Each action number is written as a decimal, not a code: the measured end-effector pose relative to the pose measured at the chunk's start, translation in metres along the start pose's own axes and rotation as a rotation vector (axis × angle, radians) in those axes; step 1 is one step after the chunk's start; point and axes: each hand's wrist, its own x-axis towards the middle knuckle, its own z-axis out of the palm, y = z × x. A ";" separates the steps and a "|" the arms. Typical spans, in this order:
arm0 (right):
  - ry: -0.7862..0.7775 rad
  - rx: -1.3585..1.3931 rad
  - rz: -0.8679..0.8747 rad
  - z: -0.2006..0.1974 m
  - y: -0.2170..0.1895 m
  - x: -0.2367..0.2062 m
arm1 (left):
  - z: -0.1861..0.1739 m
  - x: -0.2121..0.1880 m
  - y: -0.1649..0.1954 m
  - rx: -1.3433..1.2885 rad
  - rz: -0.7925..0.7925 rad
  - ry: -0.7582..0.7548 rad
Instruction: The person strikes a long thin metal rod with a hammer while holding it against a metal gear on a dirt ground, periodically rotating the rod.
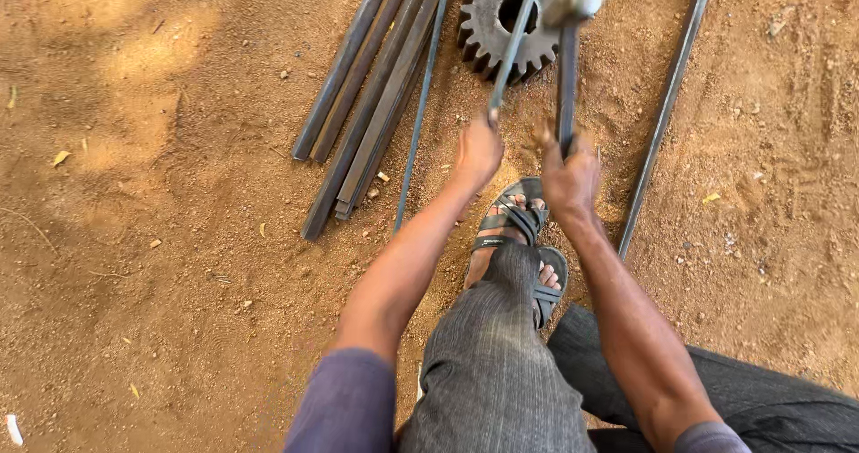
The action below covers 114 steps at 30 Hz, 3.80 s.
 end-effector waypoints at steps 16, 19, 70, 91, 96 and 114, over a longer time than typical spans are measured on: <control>0.043 -0.090 -0.129 0.016 -0.026 0.054 | 0.005 0.033 0.013 0.042 0.082 0.124; 0.001 0.016 -0.146 0.001 -0.031 0.060 | 0.003 0.021 0.003 0.054 0.023 0.034; 0.054 -0.334 -0.145 0.026 0.069 0.011 | -0.091 -0.106 0.175 -1.364 0.498 -0.818; -0.051 -0.215 -0.030 0.027 0.072 0.012 | -0.094 -0.103 0.167 -1.397 0.364 -0.744; -0.012 -0.300 -0.032 0.028 0.076 0.018 | -0.083 -0.085 0.106 -1.032 -0.207 -0.547; 0.204 0.270 -0.478 -0.016 -0.022 0.008 | -0.017 -0.082 -0.112 -1.026 -0.323 -0.497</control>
